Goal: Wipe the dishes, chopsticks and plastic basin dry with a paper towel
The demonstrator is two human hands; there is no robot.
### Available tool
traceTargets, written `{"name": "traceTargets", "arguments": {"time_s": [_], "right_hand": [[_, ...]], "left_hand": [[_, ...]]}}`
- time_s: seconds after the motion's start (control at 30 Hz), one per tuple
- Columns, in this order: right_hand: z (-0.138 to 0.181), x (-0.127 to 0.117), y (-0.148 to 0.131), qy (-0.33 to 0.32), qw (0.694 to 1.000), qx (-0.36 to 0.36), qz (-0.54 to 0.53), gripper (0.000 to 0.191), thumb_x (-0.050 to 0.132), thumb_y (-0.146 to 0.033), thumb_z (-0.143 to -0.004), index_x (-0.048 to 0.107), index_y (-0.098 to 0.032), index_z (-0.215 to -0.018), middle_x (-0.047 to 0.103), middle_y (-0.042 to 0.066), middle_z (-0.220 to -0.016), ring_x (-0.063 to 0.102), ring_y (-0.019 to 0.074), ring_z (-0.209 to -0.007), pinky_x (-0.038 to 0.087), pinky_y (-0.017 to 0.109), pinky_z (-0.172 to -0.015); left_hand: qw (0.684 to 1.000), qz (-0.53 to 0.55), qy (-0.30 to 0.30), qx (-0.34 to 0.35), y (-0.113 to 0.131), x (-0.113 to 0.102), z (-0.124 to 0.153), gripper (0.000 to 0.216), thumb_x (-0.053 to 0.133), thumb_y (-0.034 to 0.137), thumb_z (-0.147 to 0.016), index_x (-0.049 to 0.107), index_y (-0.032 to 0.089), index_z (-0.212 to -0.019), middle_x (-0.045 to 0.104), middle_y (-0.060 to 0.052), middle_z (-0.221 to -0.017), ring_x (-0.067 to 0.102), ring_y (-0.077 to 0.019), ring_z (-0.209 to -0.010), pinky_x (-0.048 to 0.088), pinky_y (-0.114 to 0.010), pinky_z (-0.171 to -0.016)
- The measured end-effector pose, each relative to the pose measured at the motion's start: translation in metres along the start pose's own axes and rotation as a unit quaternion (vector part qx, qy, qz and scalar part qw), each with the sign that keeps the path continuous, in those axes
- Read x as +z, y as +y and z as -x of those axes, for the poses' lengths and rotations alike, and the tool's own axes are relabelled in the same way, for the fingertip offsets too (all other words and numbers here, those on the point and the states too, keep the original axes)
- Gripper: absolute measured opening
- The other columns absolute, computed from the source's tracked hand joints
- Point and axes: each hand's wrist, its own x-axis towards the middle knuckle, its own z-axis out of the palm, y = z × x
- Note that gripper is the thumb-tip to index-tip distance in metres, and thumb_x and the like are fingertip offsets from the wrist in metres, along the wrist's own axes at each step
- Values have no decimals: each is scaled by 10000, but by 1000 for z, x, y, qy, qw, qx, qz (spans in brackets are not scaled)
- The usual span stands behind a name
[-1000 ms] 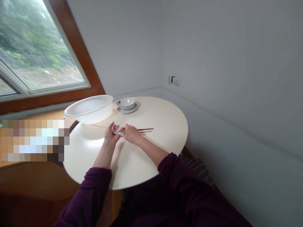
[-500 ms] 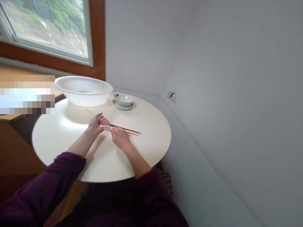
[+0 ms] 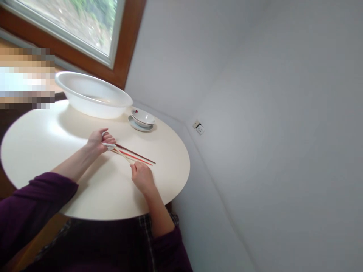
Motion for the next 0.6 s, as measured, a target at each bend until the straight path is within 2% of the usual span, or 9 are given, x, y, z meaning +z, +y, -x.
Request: {"name": "traceTargets", "arguments": {"time_s": [0.13,0.27,0.4,0.6], "right_hand": [[7,-4,8,14,1000,-4,-28,283,427,-219,-890,432,-200,-607,459,-31,-591,418,114,-570,301,235,-573],[10,-10,16,67,989,19,-132,334,442,-279,-861,329,-213,-554,327,-66,-521,328,97,-500,247,232,-504],[7,-18,21,132,953,70,-264,368,479,-372,-825,306,-217,-540,255,-80,-508,273,84,-477,217,223,-464],[-4,-25,21,205,884,104,-407,361,492,-377,-799,316,-217,-527,280,-82,-494,289,82,-477,252,226,-472]], "left_hand": [[1000,12,18,15,1,-1,-1,409,426,130,-745,66,231,-577,108,93,-345,138,-75,-245,173,-205,-247],[999,17,24,15,0,0,-2,398,441,112,-714,92,236,-568,110,100,-360,141,-70,-244,175,-200,-241],[1000,26,18,-3,-1,0,-3,400,450,111,-712,96,237,-574,115,102,-368,144,-65,-243,171,-190,-234],[999,31,28,-2,-7,1,0,405,449,96,-695,86,240,-585,105,102,-370,139,-73,-244,180,-200,-234]]}}
